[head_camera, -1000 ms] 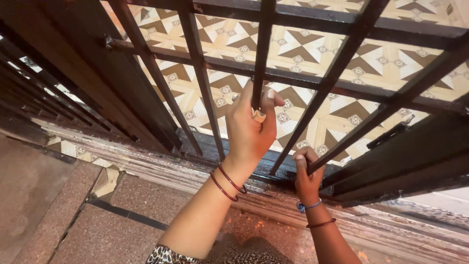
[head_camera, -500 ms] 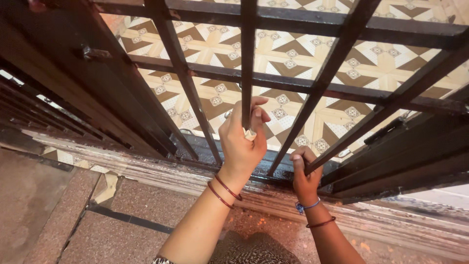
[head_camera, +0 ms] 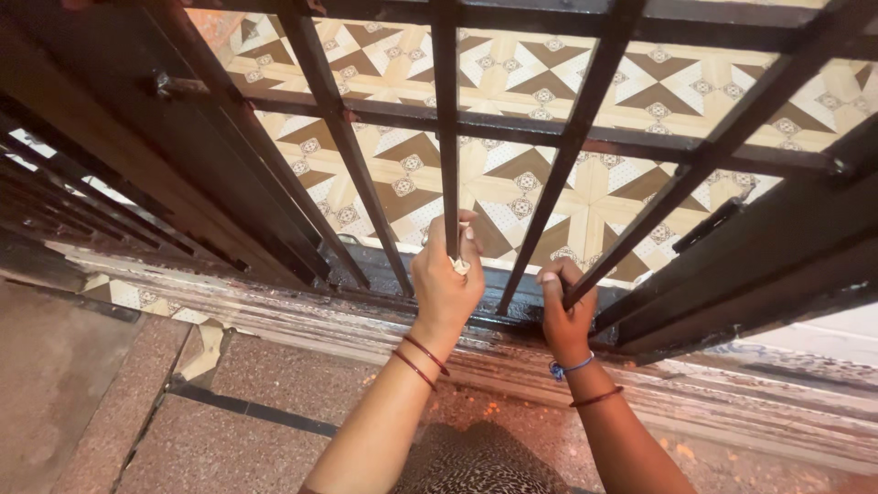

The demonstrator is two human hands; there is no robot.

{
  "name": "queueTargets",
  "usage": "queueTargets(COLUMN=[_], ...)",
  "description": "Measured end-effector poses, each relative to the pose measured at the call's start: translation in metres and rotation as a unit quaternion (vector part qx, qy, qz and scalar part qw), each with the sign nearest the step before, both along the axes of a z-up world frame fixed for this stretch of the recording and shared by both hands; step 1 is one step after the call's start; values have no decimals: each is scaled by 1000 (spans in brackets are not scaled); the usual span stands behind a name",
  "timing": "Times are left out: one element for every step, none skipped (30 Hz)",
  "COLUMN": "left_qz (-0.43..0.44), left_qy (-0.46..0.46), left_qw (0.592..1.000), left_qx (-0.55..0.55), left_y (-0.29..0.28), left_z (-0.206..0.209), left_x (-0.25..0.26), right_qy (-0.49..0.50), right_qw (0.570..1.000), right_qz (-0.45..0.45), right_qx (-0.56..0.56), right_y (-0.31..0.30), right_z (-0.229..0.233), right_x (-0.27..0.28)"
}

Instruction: The person wipes the individual bars and horizontal rails of a black metal gate with a white cloth.

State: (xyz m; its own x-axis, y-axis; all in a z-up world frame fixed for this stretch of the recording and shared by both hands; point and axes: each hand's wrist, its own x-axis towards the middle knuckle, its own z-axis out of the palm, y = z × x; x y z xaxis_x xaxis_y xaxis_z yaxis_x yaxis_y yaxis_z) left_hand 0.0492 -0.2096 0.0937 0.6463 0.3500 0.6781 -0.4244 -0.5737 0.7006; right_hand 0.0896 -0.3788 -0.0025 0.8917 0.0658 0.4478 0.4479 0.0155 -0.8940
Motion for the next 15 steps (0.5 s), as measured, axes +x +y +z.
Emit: queueTargets(left_qz=[6,14,22,30,35,40,44,50,56,61,65,68,72,62,52], left_qy=[-2,14,30,47,68,88,107,105,103,100,112,123,134,141,148], left_qw=[1000,1000,999,998,997,994,991,989,986,982,977,971,965,971,976], left_qx=[5,7,8,9,26,44,62,90,119,148,170,192,213,183,152], left_y=[0,-1,-1,-1,-1,1,3,5,6,8,10,13,14,14,13], left_z=[-4,-8,-12,-16,-20,-23,-25,-27,-30,-32,-34,-37,-39,-42,-43], left_x=[-2,-4,-5,-7,-10,-12,-15,-18,-21,-25,-28,-30,-34,-39,-46], right_qy=[-3,-6,-9,-7,-5,-3,-10,-18,-26,-18,-10,-3,-6,-9,-12], right_qw=[1000,1000,999,1000,1000,1000,1000,1000,1000,1000,1000,1000,1000,1000,1000], right_qz=[-7,-14,-21,-18,-15,-13,-8,-3,1,-2,-5,-8,-3,1,6], right_qx=[-10,-21,-31,-24,-17,-10,-5,-1,4,-4,-12,-20,-17,-14,-11], right_y=[0,-1,-2,-2,-1,0,0,0,0,-1,-2,-2,-2,-2,-2], right_z=[0,-1,-2,-3,-5,-7,-8,-8,-9,-9,-10,-9,-9,-9,-9], right_x=[0,0,1,1,2,3,3,4,5,5,5,5,5,5,5])
